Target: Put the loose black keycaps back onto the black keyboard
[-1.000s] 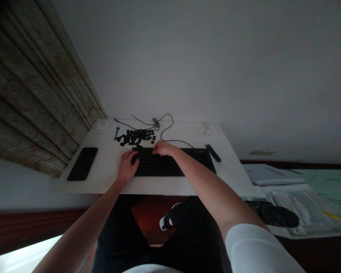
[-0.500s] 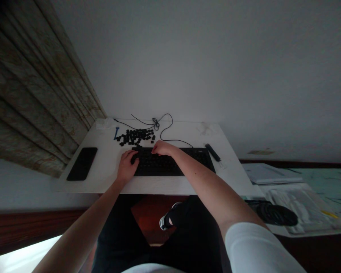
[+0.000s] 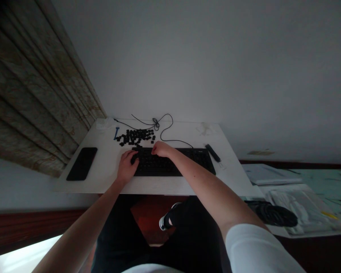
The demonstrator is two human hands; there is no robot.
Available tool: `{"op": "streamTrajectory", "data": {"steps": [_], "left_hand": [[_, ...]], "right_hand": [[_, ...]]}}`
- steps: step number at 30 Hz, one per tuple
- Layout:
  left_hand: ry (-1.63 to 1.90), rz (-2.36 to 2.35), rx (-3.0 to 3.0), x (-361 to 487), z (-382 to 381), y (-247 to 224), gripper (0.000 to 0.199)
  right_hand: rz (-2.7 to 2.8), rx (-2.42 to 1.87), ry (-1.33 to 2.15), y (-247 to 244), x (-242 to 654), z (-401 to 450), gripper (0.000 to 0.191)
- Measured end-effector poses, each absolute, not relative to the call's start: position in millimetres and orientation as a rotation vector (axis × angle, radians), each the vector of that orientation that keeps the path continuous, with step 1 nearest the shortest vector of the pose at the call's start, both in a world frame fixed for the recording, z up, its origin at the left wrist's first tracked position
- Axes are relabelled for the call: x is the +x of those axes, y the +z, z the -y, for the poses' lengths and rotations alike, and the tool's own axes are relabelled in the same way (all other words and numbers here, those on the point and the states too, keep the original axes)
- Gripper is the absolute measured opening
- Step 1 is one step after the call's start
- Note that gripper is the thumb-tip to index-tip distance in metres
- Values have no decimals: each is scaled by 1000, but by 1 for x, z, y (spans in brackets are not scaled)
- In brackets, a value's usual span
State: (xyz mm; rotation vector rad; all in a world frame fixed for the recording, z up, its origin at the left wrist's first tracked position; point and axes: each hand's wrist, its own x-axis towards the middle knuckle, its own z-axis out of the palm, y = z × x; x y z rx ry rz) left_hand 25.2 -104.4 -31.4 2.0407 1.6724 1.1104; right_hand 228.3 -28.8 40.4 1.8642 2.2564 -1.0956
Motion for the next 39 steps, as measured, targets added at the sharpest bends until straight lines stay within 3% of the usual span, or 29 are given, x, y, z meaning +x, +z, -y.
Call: {"op": "streamTrajectory", "data": {"steps": [5, 13, 19, 27, 31, 36, 39], "left_hand": [[1103, -1657, 2049, 25, 105, -31, 30], [1105, -1639, 2084, 26, 107, -30, 31], [1094, -1624, 2098, 28, 110, -30, 36], [1075, -1640, 2135, 28, 108, -27, 35], [1077, -1651, 2138, 27, 108, -28, 35], [1060, -1654, 2179, 27, 107, -30, 35], [1043, -1680, 2236, 27, 108, -29, 35]], "right_hand": [[-2291, 1838, -998, 45, 224, 29, 11], [-2131, 1812, -1245, 51, 223, 16, 14], [-2127, 1663, -1064, 58, 217, 7, 22], [-2321, 1618, -939, 54, 222, 12, 16], [-2494, 2057, -934, 55, 265, 29, 25], [-2126, 2847, -383, 46, 390, 79, 30], [-1820, 2997, -149, 30, 459, 116, 34]]}}
